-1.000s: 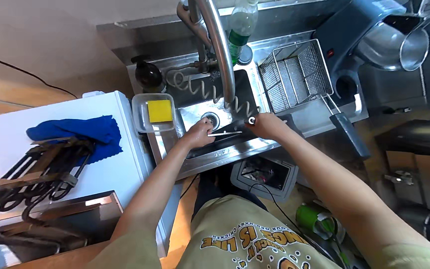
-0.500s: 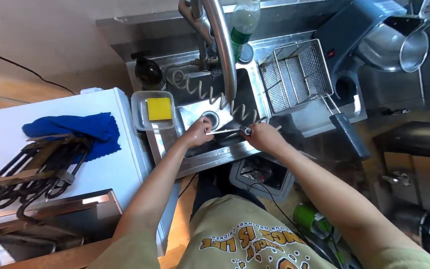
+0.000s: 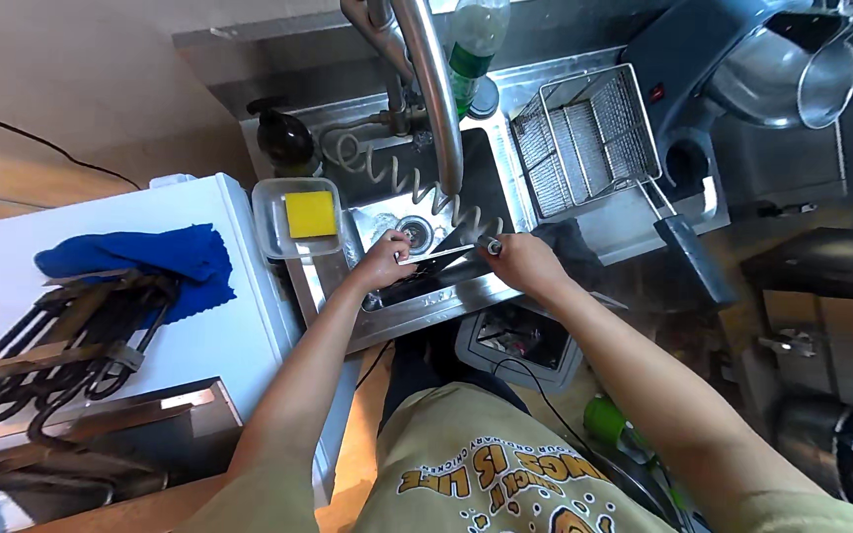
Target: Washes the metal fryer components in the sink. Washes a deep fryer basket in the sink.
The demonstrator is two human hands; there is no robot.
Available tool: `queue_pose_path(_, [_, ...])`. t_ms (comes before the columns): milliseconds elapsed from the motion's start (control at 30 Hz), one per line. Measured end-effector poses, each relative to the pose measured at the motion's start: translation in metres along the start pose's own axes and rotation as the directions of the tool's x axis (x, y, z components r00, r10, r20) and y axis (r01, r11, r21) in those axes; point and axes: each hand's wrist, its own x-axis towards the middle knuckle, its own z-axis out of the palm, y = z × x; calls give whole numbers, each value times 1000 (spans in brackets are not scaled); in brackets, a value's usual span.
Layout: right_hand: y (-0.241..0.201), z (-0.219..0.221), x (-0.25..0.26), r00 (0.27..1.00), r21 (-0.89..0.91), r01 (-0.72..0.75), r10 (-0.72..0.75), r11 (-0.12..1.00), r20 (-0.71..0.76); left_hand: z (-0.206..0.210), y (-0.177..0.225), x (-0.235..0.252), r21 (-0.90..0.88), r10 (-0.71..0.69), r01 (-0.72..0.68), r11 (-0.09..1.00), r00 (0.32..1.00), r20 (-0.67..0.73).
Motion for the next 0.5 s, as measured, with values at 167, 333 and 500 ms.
queue_pose_path(167, [-4, -2, 8, 994, -44, -50, 54, 998, 90, 2, -3, -1, 8, -9, 9, 1000, 1000, 6])
queue_pose_path(333, [0, 0, 14, 996, -13, -25, 26, 1000, 84, 2, -4, -2, 19, 15, -15, 1000, 1000, 5])
queue_pose_path(500, [-1, 1, 18, 997, -23, -24, 26, 999, 75, 1, -5, 1, 22, 11, -12, 1000, 1000, 17])
